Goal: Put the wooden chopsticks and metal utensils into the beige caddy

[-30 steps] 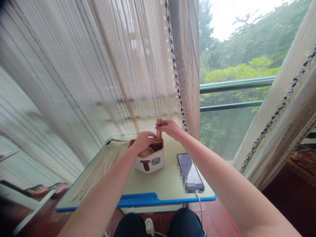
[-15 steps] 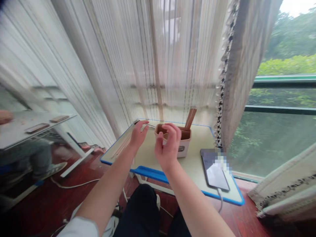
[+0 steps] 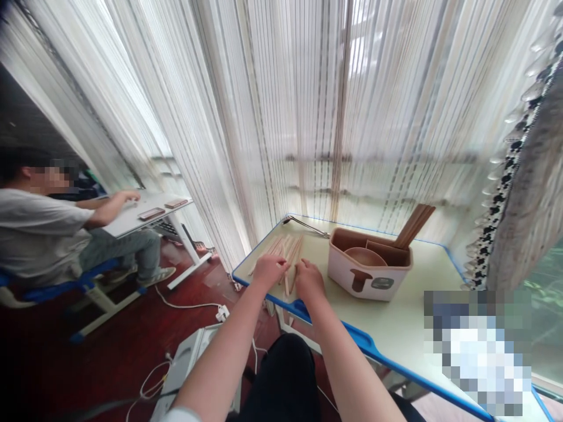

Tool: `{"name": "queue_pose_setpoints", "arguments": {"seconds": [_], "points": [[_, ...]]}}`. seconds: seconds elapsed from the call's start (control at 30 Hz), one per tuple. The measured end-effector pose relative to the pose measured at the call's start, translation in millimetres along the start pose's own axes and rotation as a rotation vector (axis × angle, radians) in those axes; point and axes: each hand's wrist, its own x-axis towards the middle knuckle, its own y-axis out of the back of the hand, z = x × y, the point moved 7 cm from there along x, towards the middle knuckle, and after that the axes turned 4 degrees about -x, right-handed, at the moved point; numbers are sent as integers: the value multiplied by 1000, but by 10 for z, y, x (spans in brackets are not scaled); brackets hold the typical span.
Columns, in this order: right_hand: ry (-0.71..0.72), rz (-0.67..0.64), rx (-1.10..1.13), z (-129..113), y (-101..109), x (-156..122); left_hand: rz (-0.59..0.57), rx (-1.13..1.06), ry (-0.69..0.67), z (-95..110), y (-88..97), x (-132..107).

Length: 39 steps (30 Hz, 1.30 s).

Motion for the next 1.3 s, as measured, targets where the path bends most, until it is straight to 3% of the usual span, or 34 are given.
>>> {"name": "queue_pose_setpoints", "arguments": {"seconds": [0.2, 0.5, 0.7, 1.0, 1.17, 1.3], "points": [[-108, 72, -65, 54, 98, -16, -202, 127, -23, -30, -70, 91], [-225, 86, -113, 171, 116, -47, -207, 202, -16, -2, -156, 200], [-225, 66, -72, 195, 91, -36, -222, 175, 91, -59, -225, 248], [-168, 97, -21, 151, 74, -56, -222, 229, 125, -85, -219, 272], [-180, 107, 107, 139, 122, -69, -190, 230, 100, -7, -180, 262], [-200, 145, 282, 166, 175, -80, 42, 217, 67, 141, -54, 133]]}}
